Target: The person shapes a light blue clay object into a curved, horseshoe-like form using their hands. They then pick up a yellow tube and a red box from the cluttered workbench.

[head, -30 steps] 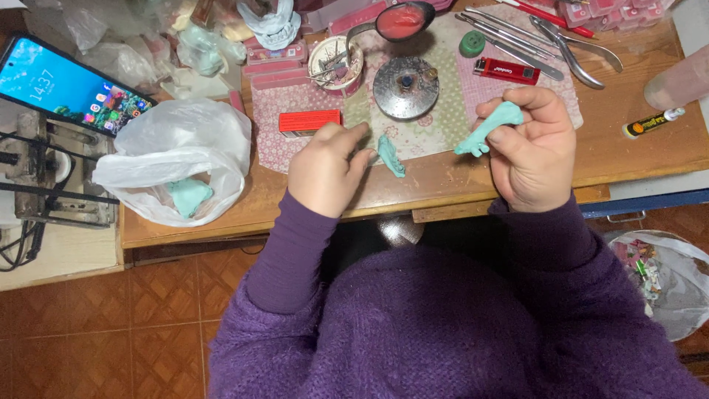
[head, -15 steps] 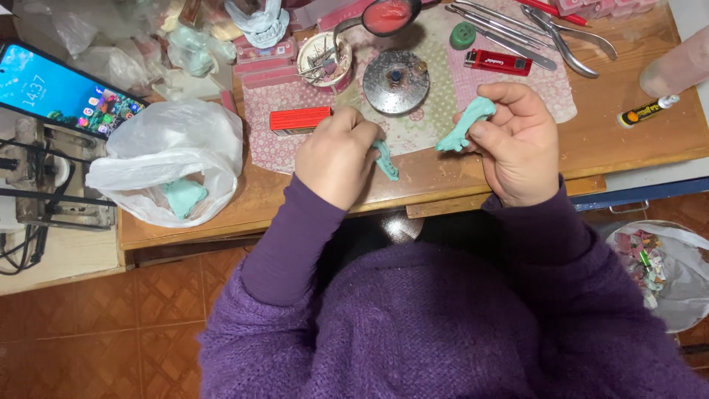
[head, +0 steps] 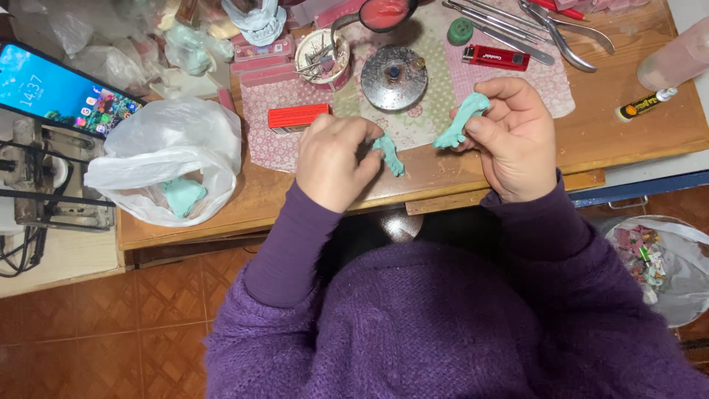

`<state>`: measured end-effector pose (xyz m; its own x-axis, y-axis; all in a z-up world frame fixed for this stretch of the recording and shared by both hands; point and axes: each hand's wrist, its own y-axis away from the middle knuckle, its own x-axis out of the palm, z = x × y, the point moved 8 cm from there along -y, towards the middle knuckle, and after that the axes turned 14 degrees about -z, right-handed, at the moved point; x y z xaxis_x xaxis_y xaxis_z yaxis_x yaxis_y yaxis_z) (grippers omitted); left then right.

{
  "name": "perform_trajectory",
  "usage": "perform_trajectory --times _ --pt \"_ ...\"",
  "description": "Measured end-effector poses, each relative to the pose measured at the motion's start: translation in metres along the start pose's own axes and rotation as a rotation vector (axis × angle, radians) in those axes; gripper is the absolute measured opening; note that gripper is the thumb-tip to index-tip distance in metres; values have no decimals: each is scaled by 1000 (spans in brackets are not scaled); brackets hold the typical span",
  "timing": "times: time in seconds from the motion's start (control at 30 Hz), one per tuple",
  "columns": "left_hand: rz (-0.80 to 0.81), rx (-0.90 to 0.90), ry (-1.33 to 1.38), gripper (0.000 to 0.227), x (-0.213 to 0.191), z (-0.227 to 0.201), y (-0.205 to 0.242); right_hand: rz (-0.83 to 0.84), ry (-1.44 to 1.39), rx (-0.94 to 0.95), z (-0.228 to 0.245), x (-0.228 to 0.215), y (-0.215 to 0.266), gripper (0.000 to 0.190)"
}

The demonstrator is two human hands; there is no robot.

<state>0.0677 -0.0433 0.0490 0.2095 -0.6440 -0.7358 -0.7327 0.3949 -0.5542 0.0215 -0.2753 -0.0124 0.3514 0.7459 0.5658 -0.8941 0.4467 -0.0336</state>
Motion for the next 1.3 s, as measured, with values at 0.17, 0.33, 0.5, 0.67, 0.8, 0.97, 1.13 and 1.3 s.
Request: perform_trajectory --times 0.17,0.33,0.5,0.67,0.8,0.97,1.13,1.3 --pt "-5 -225 398 29 2 10 8 -11 -26 -12 2 0 -1 41" --pt "-25 -432 1088 36 7 8 -3 0 -90 -25 12 14 -1 43" --pt "13 -387 1433 47 -5 -18 -38 46 -153 -102 20 25 -8 45" --pt "63 -321 1544 50 11 -9 -52 46 -192 -180 16 32 -17 45" --pt "95 -395 1655 52 26 2 -50 55 -213 -183 17 42 -13 44" --pt "86 -412 1637 54 31 6 -51 59 -211 -206 21 47 -10 48" --pt "91 -388 1600 62 28 1 -49 56 -175 -256 15 36 -13 48" --pt "90 -390 1585 60 26 -5 -48 44 -136 -310 12 26 -15 48"
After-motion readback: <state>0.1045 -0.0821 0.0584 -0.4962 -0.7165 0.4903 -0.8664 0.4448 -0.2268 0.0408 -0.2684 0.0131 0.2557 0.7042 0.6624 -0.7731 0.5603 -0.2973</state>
